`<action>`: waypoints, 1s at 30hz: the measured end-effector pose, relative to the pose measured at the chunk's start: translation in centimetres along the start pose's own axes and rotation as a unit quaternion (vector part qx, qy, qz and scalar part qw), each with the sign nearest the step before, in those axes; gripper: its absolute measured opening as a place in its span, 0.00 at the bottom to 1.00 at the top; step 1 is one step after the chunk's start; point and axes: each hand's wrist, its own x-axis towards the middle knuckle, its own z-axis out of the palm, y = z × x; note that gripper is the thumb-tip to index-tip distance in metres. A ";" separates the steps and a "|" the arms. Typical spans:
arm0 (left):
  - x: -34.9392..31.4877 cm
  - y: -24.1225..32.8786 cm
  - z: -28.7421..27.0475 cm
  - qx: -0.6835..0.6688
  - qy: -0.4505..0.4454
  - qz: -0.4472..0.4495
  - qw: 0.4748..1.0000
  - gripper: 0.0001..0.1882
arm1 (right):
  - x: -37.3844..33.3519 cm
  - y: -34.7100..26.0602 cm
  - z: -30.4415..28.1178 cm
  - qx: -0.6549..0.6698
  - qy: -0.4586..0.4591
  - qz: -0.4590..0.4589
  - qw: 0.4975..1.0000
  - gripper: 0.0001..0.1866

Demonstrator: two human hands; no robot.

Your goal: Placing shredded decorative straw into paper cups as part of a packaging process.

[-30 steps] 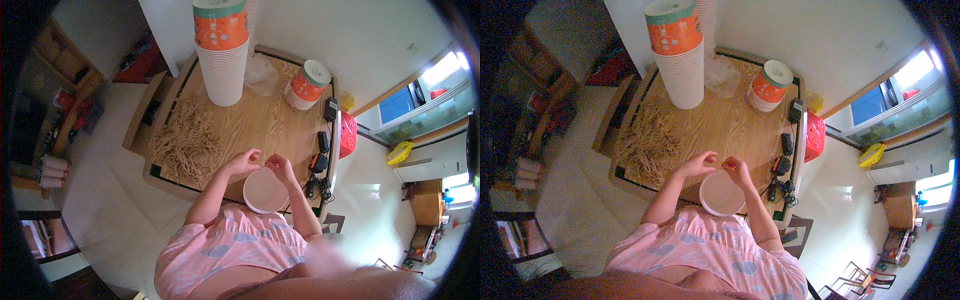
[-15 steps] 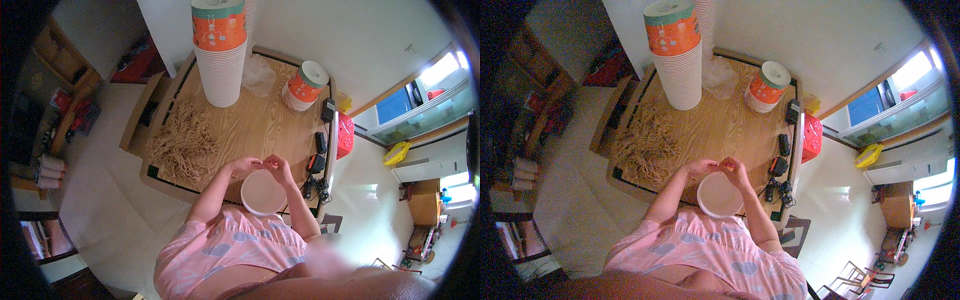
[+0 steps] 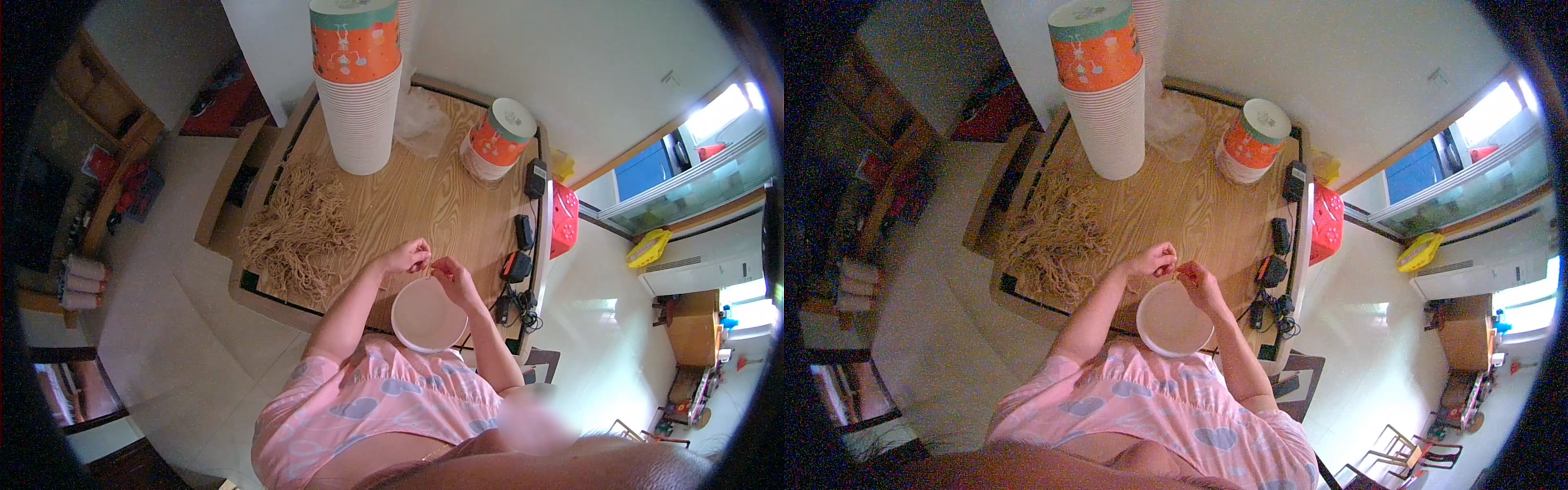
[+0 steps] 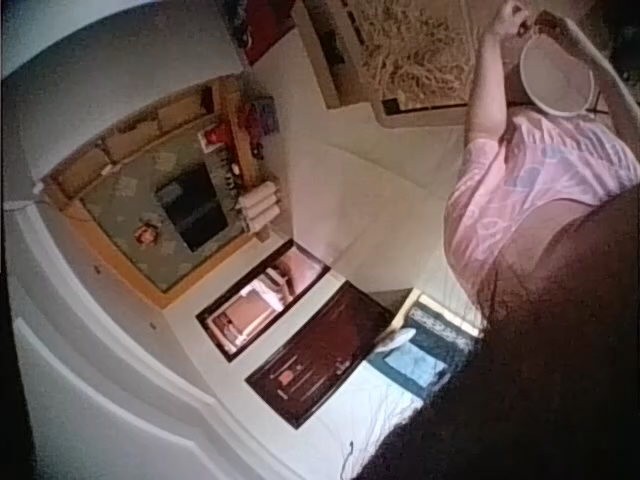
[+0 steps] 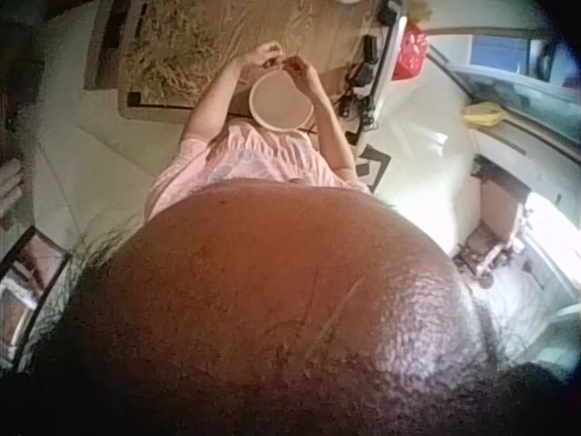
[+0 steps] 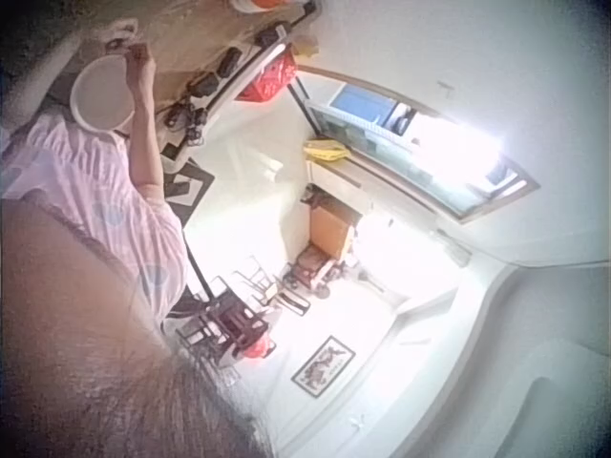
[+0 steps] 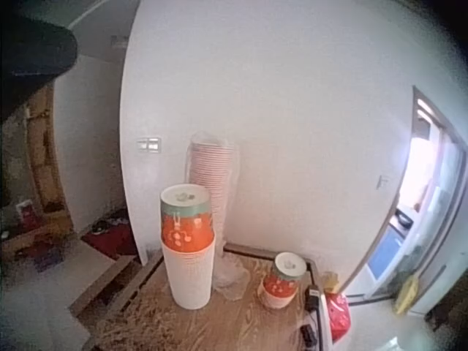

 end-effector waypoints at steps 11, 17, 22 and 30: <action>-1.0 2.0 1.2 -0.019 0.009 0.062 0.998 0.05 | 0.4 -0.7 0.1 0.009 -0.021 -0.003 1.000 0.06; -1.2 1.7 1.0 -0.020 0.049 0.053 0.997 0.04 | 0.9 0.1 0.4 0.015 -0.033 0.027 0.999 0.06; -1.6 1.8 1.0 -0.020 0.064 0.044 0.997 0.04 | 0.5 -0.4 0.0 0.027 -0.083 0.068 0.994 0.10; -1.7 1.3 1.2 0.052 0.085 0.133 0.986 0.08 | 0.5 -0.6 0.4 -0.015 -0.020 0.043 0.999 0.08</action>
